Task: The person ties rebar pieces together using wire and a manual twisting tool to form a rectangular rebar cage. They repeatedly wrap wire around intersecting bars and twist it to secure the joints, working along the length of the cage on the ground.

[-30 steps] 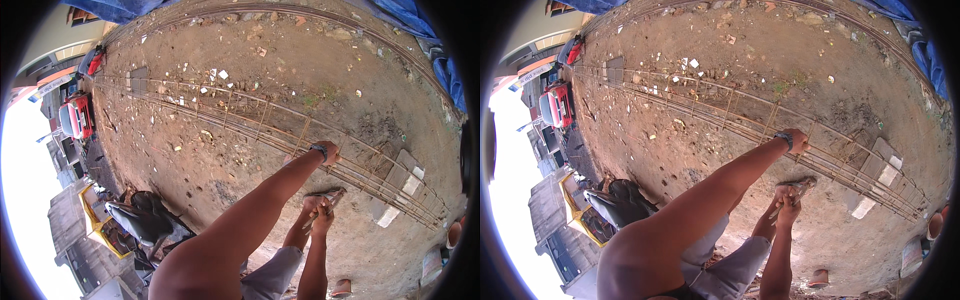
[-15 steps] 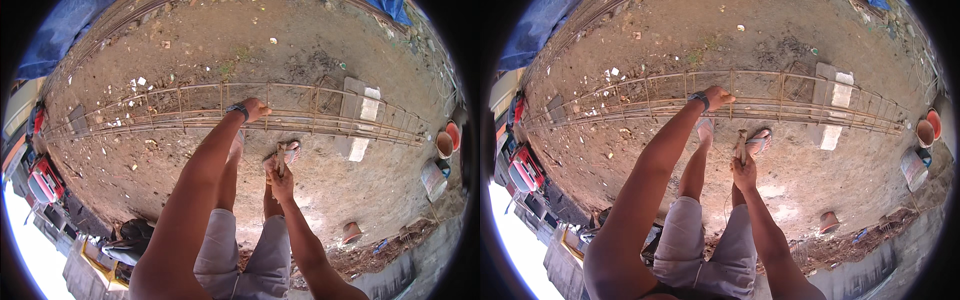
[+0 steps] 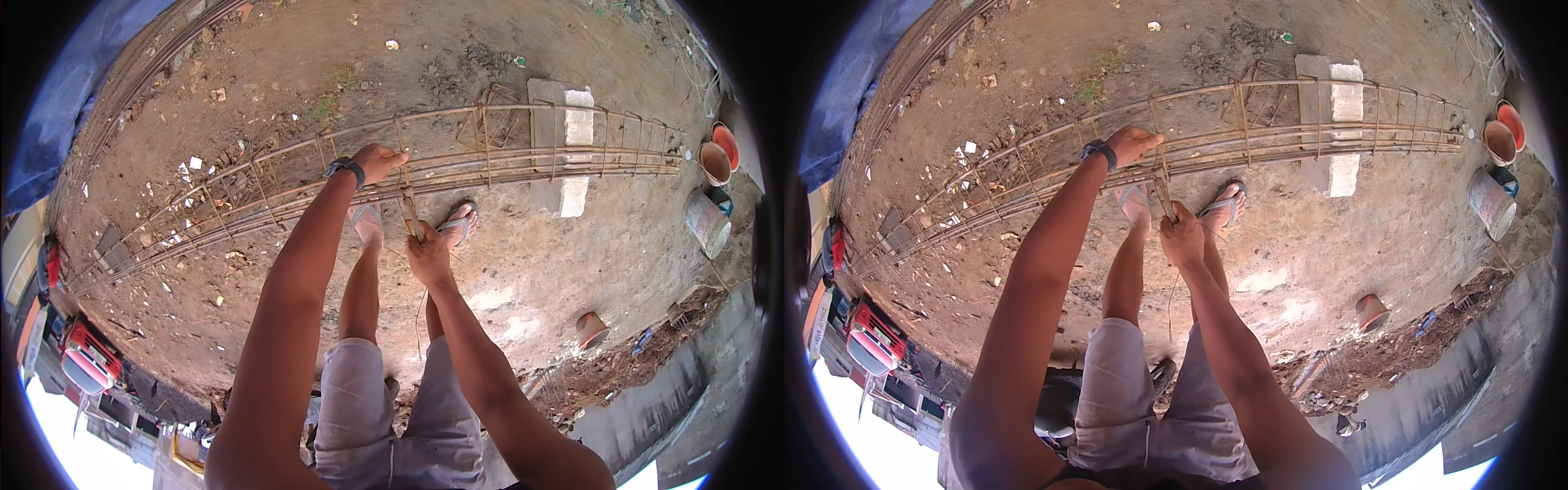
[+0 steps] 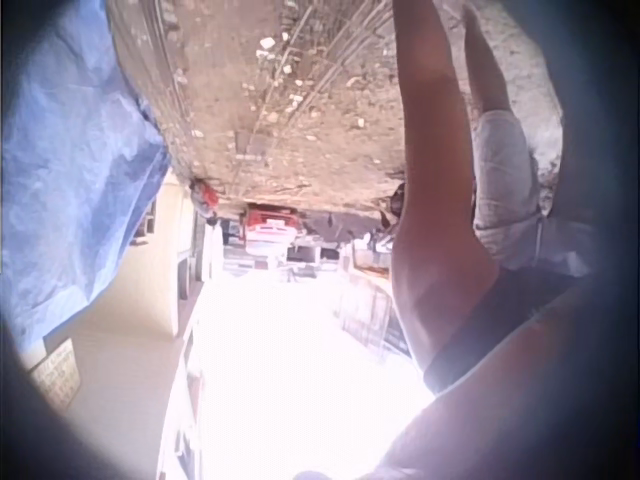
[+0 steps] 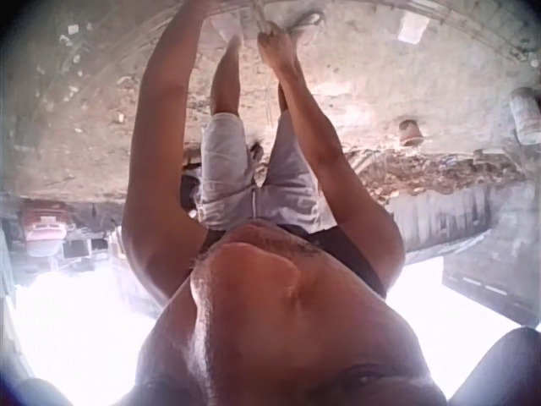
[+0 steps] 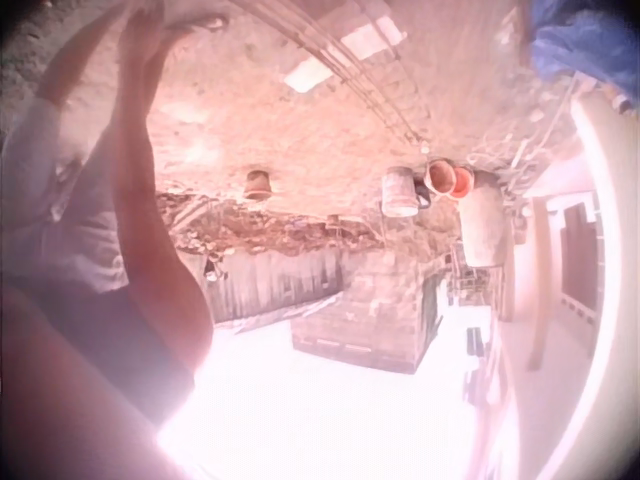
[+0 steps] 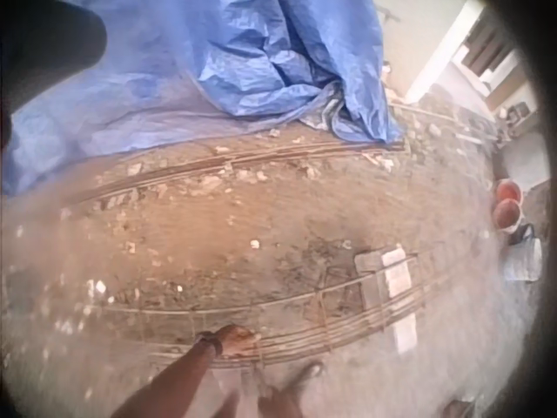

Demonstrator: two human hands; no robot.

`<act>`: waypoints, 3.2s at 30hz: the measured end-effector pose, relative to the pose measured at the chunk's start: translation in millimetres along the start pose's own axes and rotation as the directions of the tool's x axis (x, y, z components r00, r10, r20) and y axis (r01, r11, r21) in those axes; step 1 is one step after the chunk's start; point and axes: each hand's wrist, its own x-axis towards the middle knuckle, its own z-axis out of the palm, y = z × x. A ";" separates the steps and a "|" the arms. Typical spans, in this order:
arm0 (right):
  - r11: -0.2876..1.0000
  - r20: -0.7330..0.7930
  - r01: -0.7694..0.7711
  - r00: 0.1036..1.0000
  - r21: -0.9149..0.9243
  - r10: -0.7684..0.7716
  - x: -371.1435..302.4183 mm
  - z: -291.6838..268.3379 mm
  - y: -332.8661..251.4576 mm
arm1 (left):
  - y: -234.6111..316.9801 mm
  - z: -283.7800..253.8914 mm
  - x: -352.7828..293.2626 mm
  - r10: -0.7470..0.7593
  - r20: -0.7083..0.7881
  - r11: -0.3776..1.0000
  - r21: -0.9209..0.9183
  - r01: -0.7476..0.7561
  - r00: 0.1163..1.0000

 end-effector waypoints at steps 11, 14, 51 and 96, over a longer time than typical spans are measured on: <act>0.994 -0.082 -0.031 0.996 -0.104 0.023 36.0 -7.6 -16.0 | 15.0 -26.3 8.5 -0.148 0.293 0.961 -0.185 0.207 0.945; 0.996 -0.101 -0.033 0.995 -0.081 0.025 38.9 -13.0 -13.1 | 13.3 -27.2 8.9 -0.111 0.316 0.963 -0.199 0.181 0.942; 0.130 0.003 -0.052 0.935 0.990 0.353 42.5 60.7 -19.0 | 27.1 -36.1 7.5 -0.179 0.292 0.922 -0.283 0.264 0.940; -0.136 0.495 -0.498 0.867 0.856 -0.061 100.9 1.6 -21.3 | 26.8 -3.8 2.4 -0.065 0.085 0.995 -0.073 0.071 0.994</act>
